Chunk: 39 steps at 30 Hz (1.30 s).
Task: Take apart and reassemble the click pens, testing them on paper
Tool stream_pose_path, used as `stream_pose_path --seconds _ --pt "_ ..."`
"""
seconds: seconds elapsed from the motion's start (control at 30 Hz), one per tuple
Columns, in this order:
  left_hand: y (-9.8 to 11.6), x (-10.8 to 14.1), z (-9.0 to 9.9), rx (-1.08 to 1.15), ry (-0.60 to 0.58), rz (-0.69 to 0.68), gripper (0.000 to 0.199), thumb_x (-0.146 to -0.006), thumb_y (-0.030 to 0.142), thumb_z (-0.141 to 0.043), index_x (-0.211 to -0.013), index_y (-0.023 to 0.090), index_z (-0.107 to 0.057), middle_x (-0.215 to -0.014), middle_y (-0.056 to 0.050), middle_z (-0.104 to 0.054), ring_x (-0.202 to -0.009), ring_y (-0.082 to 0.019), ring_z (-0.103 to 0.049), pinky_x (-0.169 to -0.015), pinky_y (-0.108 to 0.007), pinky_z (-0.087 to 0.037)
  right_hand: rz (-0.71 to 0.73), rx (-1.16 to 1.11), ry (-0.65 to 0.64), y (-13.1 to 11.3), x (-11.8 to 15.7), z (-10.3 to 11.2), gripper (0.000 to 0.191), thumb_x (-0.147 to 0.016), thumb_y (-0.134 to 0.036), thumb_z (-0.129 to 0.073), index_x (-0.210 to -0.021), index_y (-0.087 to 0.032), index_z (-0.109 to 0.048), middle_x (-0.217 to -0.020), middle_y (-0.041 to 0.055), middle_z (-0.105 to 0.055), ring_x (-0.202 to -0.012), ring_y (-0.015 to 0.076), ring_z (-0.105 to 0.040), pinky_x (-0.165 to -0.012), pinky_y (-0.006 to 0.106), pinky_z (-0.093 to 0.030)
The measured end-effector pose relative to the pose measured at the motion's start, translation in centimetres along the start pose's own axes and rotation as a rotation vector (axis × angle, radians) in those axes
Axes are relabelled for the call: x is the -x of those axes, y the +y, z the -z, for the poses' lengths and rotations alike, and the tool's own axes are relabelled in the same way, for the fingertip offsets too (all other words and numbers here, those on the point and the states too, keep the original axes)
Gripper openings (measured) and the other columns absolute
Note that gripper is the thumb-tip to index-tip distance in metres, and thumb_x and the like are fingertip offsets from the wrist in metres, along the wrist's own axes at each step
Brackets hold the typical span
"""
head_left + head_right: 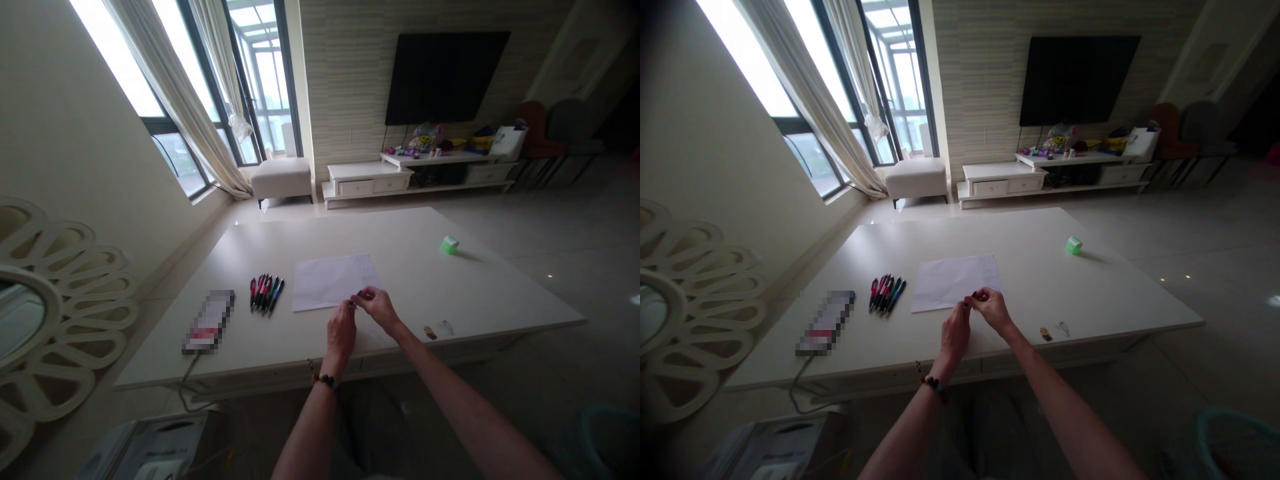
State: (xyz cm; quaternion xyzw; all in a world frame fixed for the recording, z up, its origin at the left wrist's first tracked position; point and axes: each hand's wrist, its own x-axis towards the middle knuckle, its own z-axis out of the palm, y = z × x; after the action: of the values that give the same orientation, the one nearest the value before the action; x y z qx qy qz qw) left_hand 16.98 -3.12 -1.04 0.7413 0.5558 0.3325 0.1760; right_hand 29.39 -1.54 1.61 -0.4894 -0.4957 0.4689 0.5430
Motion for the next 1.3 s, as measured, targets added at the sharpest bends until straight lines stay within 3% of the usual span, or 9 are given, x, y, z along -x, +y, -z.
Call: stream_pose_path --seconds 0.1,0.23,0.37,0.6,0.7,0.83,1.0,1.1,1.3 --pt "0.1 0.0 0.1 -0.002 -0.013 0.002 0.022 -0.093 0.029 -0.031 -0.092 0.021 -0.051 -0.086 -0.003 -0.063 -0.078 -0.012 -0.059 -0.065 -0.022 -0.038 -0.010 -0.014 -0.043 -0.1 0.0 -0.1 0.042 -0.062 -0.048 -0.069 -0.086 -0.014 -0.066 -0.057 -0.0020 -0.055 -0.048 0.0072 -0.042 -0.042 0.020 -0.030" --pt "0.2 0.0 0.1 -0.016 -0.018 0.010 0.022 -0.093 0.029 -0.031 -0.092 0.020 -0.052 -0.086 -0.004 -0.063 -0.077 -0.013 -0.059 -0.065 -0.022 -0.038 0.011 0.020 0.037 0.0 0.1 -0.3 0.037 -0.058 -0.048 -0.072 -0.071 -0.013 -0.066 -0.056 -0.0008 -0.056 -0.049 0.0079 -0.044 -0.044 0.021 -0.033" --pt "0.1 -0.1 0.1 0.003 -0.015 0.030 0.021 -0.093 0.030 -0.031 -0.094 0.021 -0.051 -0.086 -0.003 -0.064 -0.077 -0.014 -0.060 -0.064 -0.022 -0.037 -0.003 -0.072 0.001 0.4 0.1 -0.2 0.042 -0.062 -0.047 -0.069 -0.088 -0.014 -0.067 -0.059 -0.0009 -0.056 -0.047 0.0068 -0.042 -0.042 0.020 -0.030" --pt "0.1 0.0 0.0 0.002 -0.012 0.031 0.024 -0.093 0.031 -0.029 -0.092 0.021 -0.051 -0.085 -0.003 -0.063 -0.076 -0.013 -0.059 -0.062 -0.022 -0.036 0.032 -0.047 0.005 0.6 0.2 -0.4 0.045 -0.062 -0.048 -0.069 -0.092 -0.015 -0.066 -0.066 0.0012 -0.059 -0.049 0.0076 -0.044 -0.044 0.021 -0.034" --pt "0.0 0.0 -0.1 -0.011 0.004 0.024 0.025 -0.093 0.031 -0.029 -0.091 0.021 -0.052 -0.084 -0.003 -0.063 -0.074 -0.013 -0.059 -0.061 -0.022 -0.036 0.011 -0.017 0.036 0.3 0.2 -0.7 0.041 -0.060 -0.047 -0.071 -0.082 -0.013 -0.067 -0.058 0.0016 -0.058 -0.047 0.0078 -0.042 -0.042 0.021 -0.033" --pt "0.0 0.0 -0.1 -0.001 0.014 0.038 0.024 -0.093 0.032 -0.030 -0.094 0.021 -0.052 -0.081 -0.002 -0.064 -0.072 -0.013 -0.059 -0.060 -0.022 -0.036 0.013 -0.113 -0.044 -0.1 0.3 -0.8 0.045 -0.063 -0.046 -0.069 -0.097 -0.016 -0.065 -0.085 0.0073 -0.067 -0.045 0.0049 -0.039 -0.041 0.021 -0.033" --pt "0.2 0.0 0.0 0.012 -0.002 0.093 0.026 -0.093 0.034 -0.029 -0.093 0.021 -0.052 -0.080 -0.003 -0.064 -0.072 -0.014 -0.060 -0.060 -0.022 -0.035 0.007 -0.118 0.050 0.0 0.2 -0.9 0.042 -0.057 -0.045 -0.074 -0.085 -0.014 -0.067 -0.078 0.0073 -0.067 -0.041 0.0036 -0.037 -0.035 0.020 -0.029" --pt "0.2 0.0 0.0 0.014 -0.012 0.086 0.027 -0.093 0.034 -0.028 -0.093 0.021 -0.051 -0.080 -0.003 -0.064 -0.072 -0.014 -0.060 -0.060 -0.022 -0.034 0.028 -0.154 -0.004 0.1 0.1 -1.1 0.044 -0.061 -0.046 -0.071 -0.093 -0.016 -0.065 -0.089 0.0084 -0.067 -0.043 0.0042 -0.040 -0.038 0.021 -0.034" --pt "0.0 0.0 -0.1 0.013 0.002 0.068 0.028 -0.094 0.033 -0.027 -0.093 0.021 -0.052 -0.079 -0.003 -0.064 -0.071 -0.014 -0.060 -0.059 -0.023 -0.035 0.034 -0.100 0.007 0.1 0.1 -1.2 0.040 -0.059 -0.045 -0.072 -0.086 -0.016 -0.065 -0.086 0.0076 -0.068 -0.040 0.0039 -0.040 -0.035 0.021 -0.031"
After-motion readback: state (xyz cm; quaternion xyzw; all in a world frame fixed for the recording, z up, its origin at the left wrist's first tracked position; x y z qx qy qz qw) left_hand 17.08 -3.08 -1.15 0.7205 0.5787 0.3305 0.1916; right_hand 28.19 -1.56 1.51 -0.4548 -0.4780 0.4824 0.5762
